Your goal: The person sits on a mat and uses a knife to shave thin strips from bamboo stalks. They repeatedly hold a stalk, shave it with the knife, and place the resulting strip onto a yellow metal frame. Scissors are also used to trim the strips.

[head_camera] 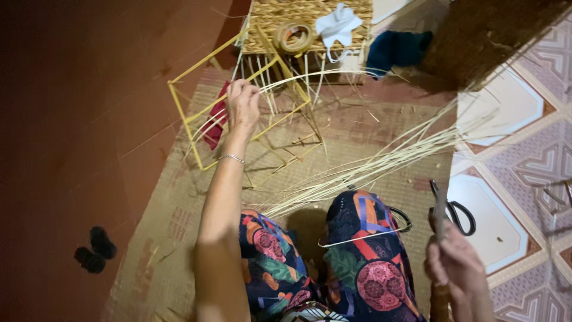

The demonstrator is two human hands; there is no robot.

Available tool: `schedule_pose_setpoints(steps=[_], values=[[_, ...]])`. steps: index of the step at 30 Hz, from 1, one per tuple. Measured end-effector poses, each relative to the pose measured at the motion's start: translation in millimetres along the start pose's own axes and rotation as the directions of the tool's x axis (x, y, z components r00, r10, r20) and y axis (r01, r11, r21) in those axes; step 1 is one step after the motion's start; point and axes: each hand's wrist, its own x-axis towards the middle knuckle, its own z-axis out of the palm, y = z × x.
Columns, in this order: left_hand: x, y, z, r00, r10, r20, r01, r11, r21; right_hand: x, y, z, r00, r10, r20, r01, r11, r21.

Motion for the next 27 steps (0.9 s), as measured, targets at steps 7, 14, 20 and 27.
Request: schedule_pose_setpoints(steps=[7, 14, 20, 27], values=[[-20.0, -42.3, 22.2, 0.989, -0.11, 0.1, 0.099, 0.989, 0.107, -24.6, 15.2, 23.8, 0.924, 0.328, -0.195, -0.327, 0.944, 0.04], [-18.5, 5.7, -15.3, 0.999, 0.003, 0.053, -0.013, 0.979, 0.203, -5.3, 23.0, 30.2, 0.963, 0.256, -0.079, -0.244, 0.96, 0.139], [-40.4, 57.3, -44.5, 0.985, 0.167, -0.033, -0.157, 0.966, 0.203, -13.5, 21.2, 3.3, 0.99, 0.142, -0.002, -0.14, 0.979, 0.15], [-184.8, 83.3, 21.1, 0.949, 0.112, 0.295, -0.027, 0.96, -0.278, -44.0, -34.9, -70.7, 0.954, -0.11, -0.278, 0.156, 0.977, 0.146]])
